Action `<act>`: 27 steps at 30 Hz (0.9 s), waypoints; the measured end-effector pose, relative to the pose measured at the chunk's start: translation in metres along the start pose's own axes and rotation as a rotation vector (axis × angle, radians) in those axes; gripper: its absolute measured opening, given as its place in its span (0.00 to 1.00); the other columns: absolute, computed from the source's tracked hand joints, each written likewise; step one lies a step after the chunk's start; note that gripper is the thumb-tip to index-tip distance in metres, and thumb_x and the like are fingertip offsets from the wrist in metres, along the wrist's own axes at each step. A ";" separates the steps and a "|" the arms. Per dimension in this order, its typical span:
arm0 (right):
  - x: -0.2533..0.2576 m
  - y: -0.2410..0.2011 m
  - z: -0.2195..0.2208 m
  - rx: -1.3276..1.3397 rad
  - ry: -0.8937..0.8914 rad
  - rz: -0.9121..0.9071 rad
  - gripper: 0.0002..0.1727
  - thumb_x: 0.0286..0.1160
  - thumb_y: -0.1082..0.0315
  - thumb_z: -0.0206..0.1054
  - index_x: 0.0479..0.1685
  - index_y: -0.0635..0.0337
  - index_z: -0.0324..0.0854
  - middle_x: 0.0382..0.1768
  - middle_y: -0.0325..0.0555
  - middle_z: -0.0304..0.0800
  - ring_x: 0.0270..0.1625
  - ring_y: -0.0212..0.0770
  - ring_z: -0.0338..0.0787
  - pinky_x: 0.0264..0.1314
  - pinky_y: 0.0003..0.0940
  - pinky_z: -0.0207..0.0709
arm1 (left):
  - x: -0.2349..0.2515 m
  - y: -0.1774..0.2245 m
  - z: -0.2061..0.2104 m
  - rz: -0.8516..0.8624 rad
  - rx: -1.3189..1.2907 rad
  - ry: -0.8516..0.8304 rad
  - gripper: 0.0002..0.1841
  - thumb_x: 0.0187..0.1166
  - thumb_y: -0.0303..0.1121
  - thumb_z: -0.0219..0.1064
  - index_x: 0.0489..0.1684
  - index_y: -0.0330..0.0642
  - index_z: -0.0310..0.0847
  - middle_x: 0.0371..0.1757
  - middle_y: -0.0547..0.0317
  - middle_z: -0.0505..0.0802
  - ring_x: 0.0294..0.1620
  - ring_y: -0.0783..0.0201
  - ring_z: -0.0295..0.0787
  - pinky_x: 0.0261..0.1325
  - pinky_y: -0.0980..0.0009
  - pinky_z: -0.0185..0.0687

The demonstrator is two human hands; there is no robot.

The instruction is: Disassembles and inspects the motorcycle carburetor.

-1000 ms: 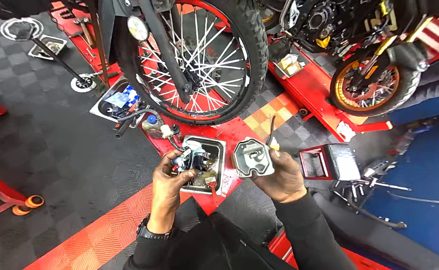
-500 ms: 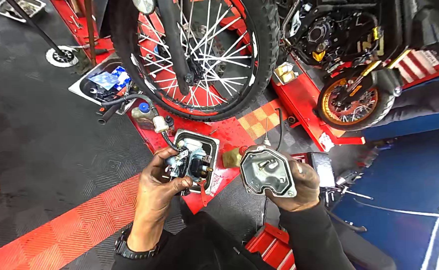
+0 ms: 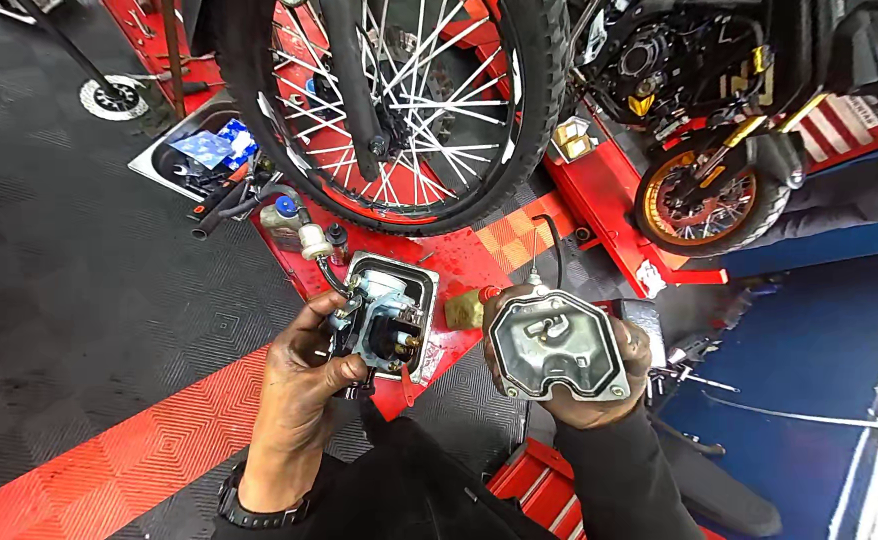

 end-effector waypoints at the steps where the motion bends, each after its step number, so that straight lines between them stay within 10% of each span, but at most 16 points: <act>1: -0.001 0.001 -0.002 0.018 0.015 0.001 0.26 0.75 0.53 0.68 0.67 0.60 0.83 0.58 0.50 0.90 0.59 0.44 0.90 0.58 0.44 0.87 | 0.000 0.001 0.001 0.002 -0.005 -0.009 0.37 0.52 0.44 0.90 0.68 0.47 0.84 0.53 0.54 0.93 0.45 0.66 0.94 0.45 0.70 0.94; 27: 0.001 -0.016 0.013 -0.206 -0.038 0.002 0.23 0.82 0.60 0.63 0.72 0.60 0.81 0.57 0.44 0.92 0.56 0.32 0.92 0.58 0.31 0.88 | -0.004 -0.003 0.008 -0.005 -0.109 -0.075 0.35 0.59 0.44 0.87 0.69 0.45 0.83 0.56 0.53 0.93 0.48 0.65 0.94 0.49 0.69 0.93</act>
Point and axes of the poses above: each hand's wrist, its own x-axis towards the middle knuckle, its own z-axis out of the palm, y = z × x, the point moved 4 cm from there along x, towards the middle knuckle
